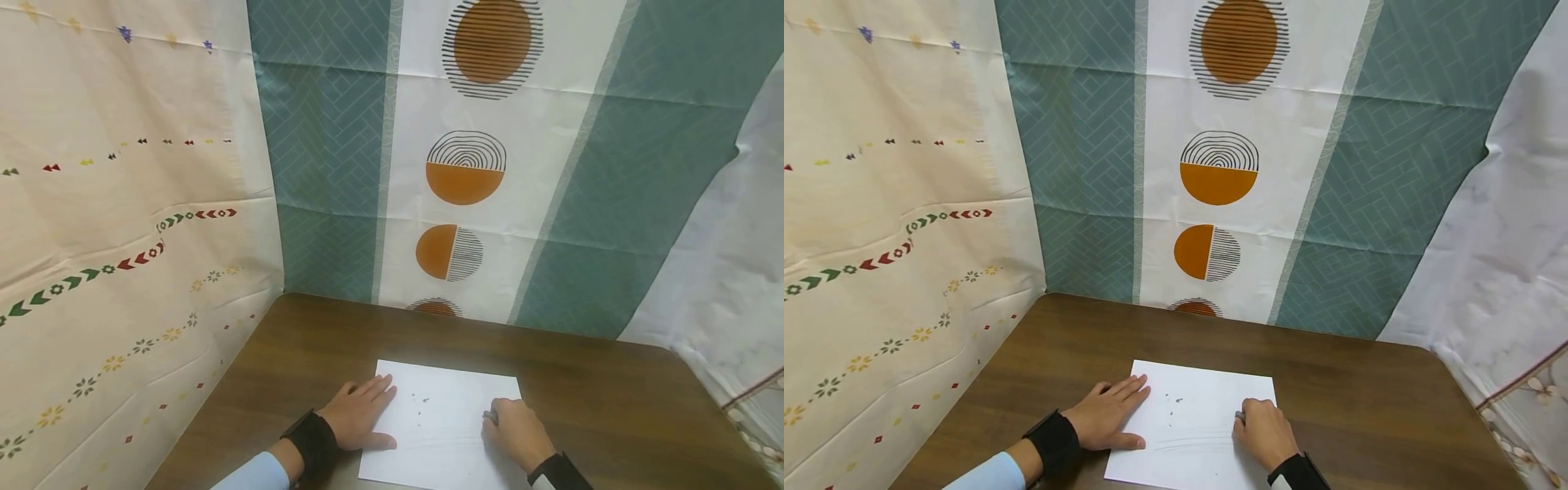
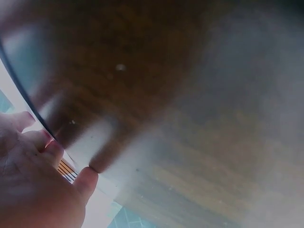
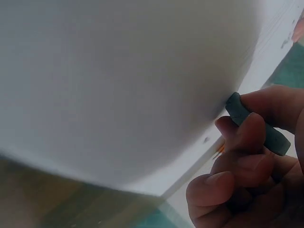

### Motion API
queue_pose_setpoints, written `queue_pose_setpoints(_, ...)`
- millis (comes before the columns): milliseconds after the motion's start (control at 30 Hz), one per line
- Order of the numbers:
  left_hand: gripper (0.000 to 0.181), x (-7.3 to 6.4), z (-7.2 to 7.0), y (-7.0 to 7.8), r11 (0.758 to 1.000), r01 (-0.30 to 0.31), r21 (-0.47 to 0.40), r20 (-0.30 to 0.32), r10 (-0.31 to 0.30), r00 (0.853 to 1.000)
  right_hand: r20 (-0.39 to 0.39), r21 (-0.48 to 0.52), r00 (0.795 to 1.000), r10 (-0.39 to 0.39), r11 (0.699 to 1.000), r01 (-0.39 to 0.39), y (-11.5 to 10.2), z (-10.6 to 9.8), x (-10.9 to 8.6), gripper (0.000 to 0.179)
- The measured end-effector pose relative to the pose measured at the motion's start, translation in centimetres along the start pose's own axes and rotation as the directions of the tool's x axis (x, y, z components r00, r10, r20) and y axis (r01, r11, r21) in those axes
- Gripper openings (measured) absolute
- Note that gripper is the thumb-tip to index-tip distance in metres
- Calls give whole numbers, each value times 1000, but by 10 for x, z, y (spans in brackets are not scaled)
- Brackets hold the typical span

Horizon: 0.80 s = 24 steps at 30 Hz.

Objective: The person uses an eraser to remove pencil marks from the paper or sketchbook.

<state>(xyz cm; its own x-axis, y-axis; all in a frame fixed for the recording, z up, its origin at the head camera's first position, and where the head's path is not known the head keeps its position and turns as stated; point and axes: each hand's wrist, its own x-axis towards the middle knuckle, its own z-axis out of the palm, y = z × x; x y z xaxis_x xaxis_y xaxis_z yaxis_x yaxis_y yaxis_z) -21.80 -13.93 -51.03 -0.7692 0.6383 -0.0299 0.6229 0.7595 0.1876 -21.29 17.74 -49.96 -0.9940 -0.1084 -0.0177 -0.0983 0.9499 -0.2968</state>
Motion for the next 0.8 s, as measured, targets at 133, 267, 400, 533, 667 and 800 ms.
queue_pose_setpoints(133,90,0,0,0,1000,-6,1,-8,6,1000,6,12,1000,25,1000,-25,5,-3,-2,16)
queue_pose_setpoints(267,90,1,3,-1,1000,-7,11,-18,7,1000,-8,47,1000,5,999,-5,3,-7,-4,12)
queue_pose_setpoints(400,90,1,4,-1,1000,-12,24,-22,12,1000,-71,86,996,-49,995,55,-8,-9,-5,8)
queue_pose_setpoints(533,89,2,0,-1,999,-15,34,-33,16,999,-131,89,984,-122,987,134,-27,-12,-2,7)
queue_pose_setpoints(667,90,3,3,-1,1000,-6,31,-26,7,1000,-132,109,979,-158,979,173,-46,-14,1,8)
queue_pose_setpoints(800,90,3,7,-2,1000,-1,31,-24,2,1000,-117,139,976,-185,970,201,-65,-14,1,9)
